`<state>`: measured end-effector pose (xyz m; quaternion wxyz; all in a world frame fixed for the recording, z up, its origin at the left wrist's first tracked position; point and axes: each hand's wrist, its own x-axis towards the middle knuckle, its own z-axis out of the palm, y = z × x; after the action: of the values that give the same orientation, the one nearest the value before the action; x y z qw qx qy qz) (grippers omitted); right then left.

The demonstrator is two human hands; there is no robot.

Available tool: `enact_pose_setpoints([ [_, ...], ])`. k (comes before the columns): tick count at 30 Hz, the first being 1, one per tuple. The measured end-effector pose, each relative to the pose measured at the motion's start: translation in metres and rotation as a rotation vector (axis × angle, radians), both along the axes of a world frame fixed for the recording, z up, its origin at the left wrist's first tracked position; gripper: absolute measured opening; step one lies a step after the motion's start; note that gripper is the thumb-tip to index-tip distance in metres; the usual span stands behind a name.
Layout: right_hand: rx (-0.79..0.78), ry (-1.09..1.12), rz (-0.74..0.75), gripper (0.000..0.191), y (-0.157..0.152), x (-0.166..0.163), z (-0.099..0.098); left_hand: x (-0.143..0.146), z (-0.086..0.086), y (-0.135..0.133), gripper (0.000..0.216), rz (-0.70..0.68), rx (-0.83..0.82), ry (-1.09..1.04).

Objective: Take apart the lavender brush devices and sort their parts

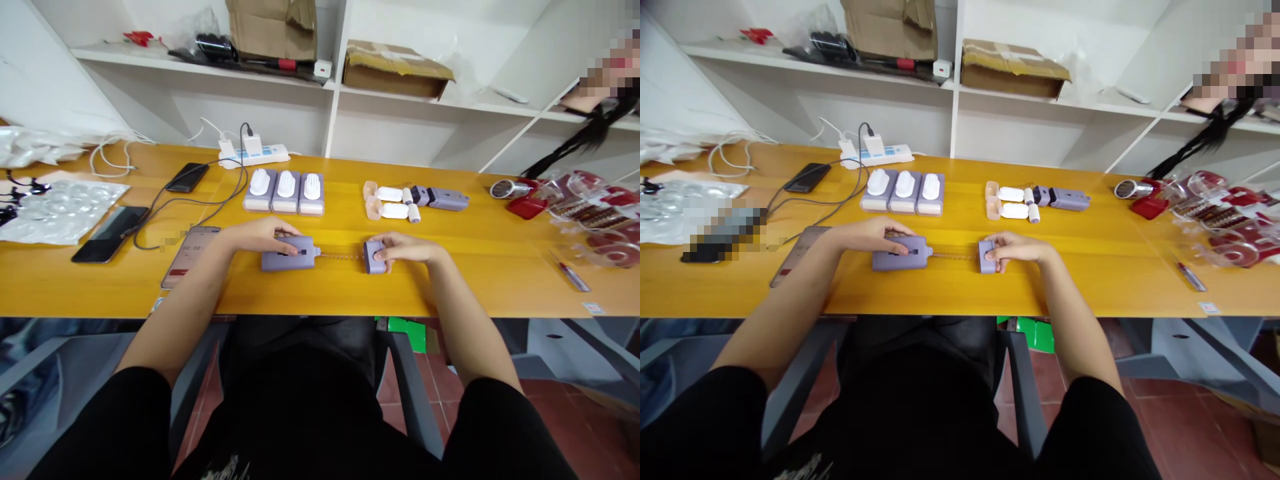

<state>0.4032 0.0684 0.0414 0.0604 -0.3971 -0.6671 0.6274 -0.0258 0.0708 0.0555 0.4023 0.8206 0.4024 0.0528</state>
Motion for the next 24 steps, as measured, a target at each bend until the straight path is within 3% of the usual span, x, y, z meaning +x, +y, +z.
enact_pose_setpoints([
  [4, -0.041, -0.091, -0.131, 0.062, 0.002, 0.012, 0.004, -0.009, -0.003, 0.006, 0.064, 0.032, 0.024, 0.023],
  [9, -0.024, -0.055, -0.201, 0.061, -0.004, 0.017, 0.0, -0.004, -0.004, 0.001, 0.069, 0.096, 0.148, 0.042],
  [12, -0.004, 0.11, -0.283, 0.064, -0.014, 0.017, -0.005, 0.034, 0.001, -0.022, 0.065, 0.142, 0.448, -0.076],
  [15, 0.026, 0.306, -0.34, 0.064, -0.026, 0.012, -0.009, 0.095, 0.007, -0.05, 0.073, 0.02, 0.668, -0.1],
  [19, 0.05, 0.438, -0.341, 0.058, -0.041, 0.002, -0.012, 0.16, 0.009, -0.064, 0.038, -0.019, 0.734, 0.133],
  [24, 0.105, 0.403, -0.37, 0.056, -0.044, -0.003, -0.019, 0.172, -0.003, -0.058, 0.031, -0.035, 0.746, 0.243],
])
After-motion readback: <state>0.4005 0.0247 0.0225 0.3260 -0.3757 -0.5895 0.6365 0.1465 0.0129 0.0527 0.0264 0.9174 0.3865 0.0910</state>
